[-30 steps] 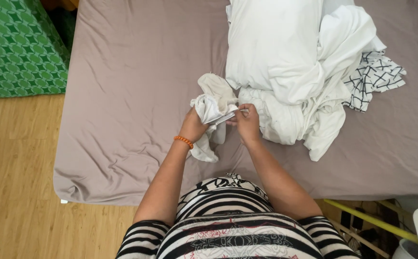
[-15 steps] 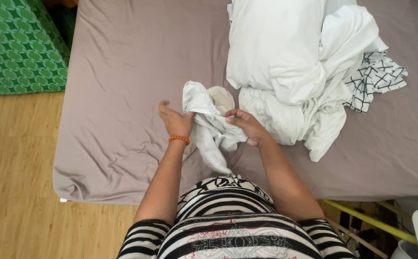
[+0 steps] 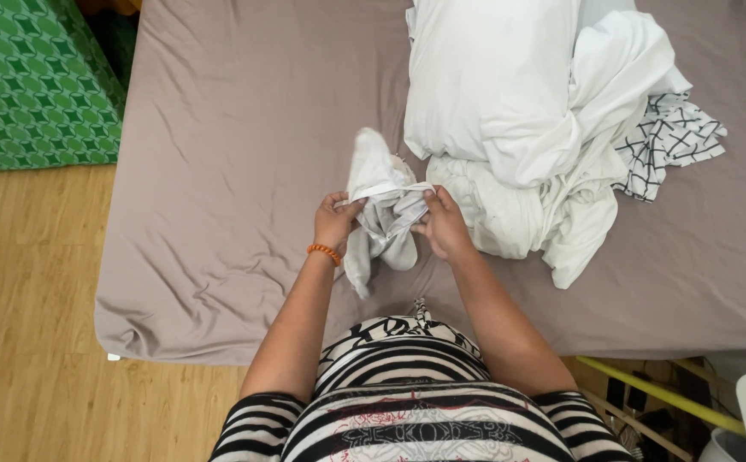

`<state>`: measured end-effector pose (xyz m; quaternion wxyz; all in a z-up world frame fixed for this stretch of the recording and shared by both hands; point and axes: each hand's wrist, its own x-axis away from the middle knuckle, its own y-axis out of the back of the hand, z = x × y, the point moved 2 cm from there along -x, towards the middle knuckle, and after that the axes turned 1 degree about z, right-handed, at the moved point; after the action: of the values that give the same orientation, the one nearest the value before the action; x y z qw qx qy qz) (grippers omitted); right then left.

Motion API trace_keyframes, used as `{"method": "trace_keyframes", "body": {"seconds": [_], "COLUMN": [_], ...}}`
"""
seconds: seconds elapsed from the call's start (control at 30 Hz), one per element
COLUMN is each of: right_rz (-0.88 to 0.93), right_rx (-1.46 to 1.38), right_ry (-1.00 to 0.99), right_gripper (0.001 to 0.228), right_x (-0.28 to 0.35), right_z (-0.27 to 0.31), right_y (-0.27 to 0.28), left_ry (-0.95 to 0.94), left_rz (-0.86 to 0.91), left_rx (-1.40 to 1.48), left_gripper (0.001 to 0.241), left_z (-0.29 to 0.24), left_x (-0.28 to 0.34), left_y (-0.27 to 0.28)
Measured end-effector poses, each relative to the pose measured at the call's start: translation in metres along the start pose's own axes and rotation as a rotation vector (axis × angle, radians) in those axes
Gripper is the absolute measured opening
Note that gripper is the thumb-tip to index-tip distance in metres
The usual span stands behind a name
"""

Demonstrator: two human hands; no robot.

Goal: The person folds a white towel on a bed, smoothing and aligning the edges by hand. They then pick up the folded towel and place it on a white chair next to a shelf.

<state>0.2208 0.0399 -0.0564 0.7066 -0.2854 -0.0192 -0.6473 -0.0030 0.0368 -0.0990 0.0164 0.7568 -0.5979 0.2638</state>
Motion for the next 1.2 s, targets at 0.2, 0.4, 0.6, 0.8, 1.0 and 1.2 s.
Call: {"method": "trace_keyframes", "body": {"seconds": [0.2,0.4,0.6,0.8,1.0,1.2], "right_rz": [-0.032,0.027,-0.257,-0.390,-0.290,-0.131], "right_rx": [-0.162,0.350,1.072,1.141,1.167,0.695], "right_ry": [-0.007,0.123,0.383,0.710,1.030,0.623], "right_gripper": [0.030,0.026,0.025,0.025,0.042,0.030], "right_x": [-0.011,-0.001,0.040,0.043,0.068,0.060], "right_z": [-0.022,0.005,0.055,0.048,0.052,0.026], "right_y": [0.018,0.042,0.010,0.010,-0.031,-0.045], "left_ry": [0.049,-0.241,-0.360,-0.313,-0.128,-0.068], "left_rz": [0.094,-0.077,-0.173,0.052,0.148,0.244], "left_rx": [0.225,-0.062,-0.830,-0.548,-0.157,0.003], "left_gripper": [0.019,0.020,0.020,0.034,0.033,0.030], "left_z": [0.003,0.023,-0.093,-0.063,-0.029,-0.043], "left_x": [0.004,-0.025,0.063,0.030,0.015,0.042], "left_y": [-0.009,0.032,-0.015,-0.010,-0.032,-0.063]}}
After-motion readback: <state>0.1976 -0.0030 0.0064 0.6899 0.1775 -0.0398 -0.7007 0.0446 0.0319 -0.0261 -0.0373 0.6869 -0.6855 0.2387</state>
